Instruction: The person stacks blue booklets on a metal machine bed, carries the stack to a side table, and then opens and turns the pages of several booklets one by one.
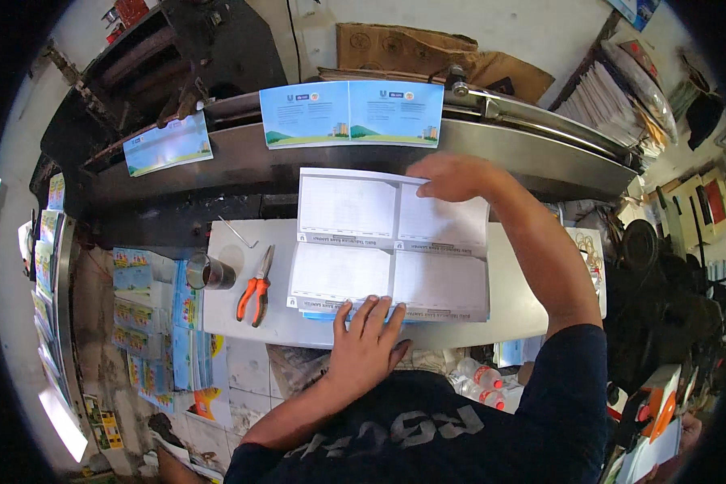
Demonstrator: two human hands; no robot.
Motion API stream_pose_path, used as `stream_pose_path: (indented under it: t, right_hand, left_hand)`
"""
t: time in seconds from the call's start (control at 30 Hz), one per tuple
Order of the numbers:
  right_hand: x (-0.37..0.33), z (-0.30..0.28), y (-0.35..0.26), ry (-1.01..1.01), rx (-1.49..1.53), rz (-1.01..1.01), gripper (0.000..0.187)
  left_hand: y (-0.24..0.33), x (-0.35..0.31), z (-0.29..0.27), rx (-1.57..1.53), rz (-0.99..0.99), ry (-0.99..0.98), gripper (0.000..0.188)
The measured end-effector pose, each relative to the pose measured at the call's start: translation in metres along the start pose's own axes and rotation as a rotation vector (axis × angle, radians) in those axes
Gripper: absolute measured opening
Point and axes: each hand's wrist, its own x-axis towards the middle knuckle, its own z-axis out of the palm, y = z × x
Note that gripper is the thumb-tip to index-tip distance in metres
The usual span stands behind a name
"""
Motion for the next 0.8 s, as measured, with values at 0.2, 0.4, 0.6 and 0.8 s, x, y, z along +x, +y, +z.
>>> stream_pose_path:
  t: [0.2,0.4,0.6,0.8]
  right_hand:
    - [-0.005,-0.005,-0.005,0.074,0.039,-0.017,0.031]
    - [-0.026,-0.052,-0.049,0.191,-0.066,-0.038,0.031]
    - [-0.017,-0.118,-0.097,1.412,-0.441,-0.171,0.041]
    - [0.069,-0.034,-0.053,1.034,-0.687,-0.169,0.040]
  left_hand:
    - [-0.004,0.002,-0.002,-0.021,-0.003,-0.023,0.064]
    - [-0.008,-0.005,0.004,-0.163,-0.086,-0.006,0.064]
    - [-0.018,-0.015,0.006,-0.121,-0.016,0.074,0.065]
    - [-0.017,-0.009,-0.001,-0.157,-0.007,0.079,0.063]
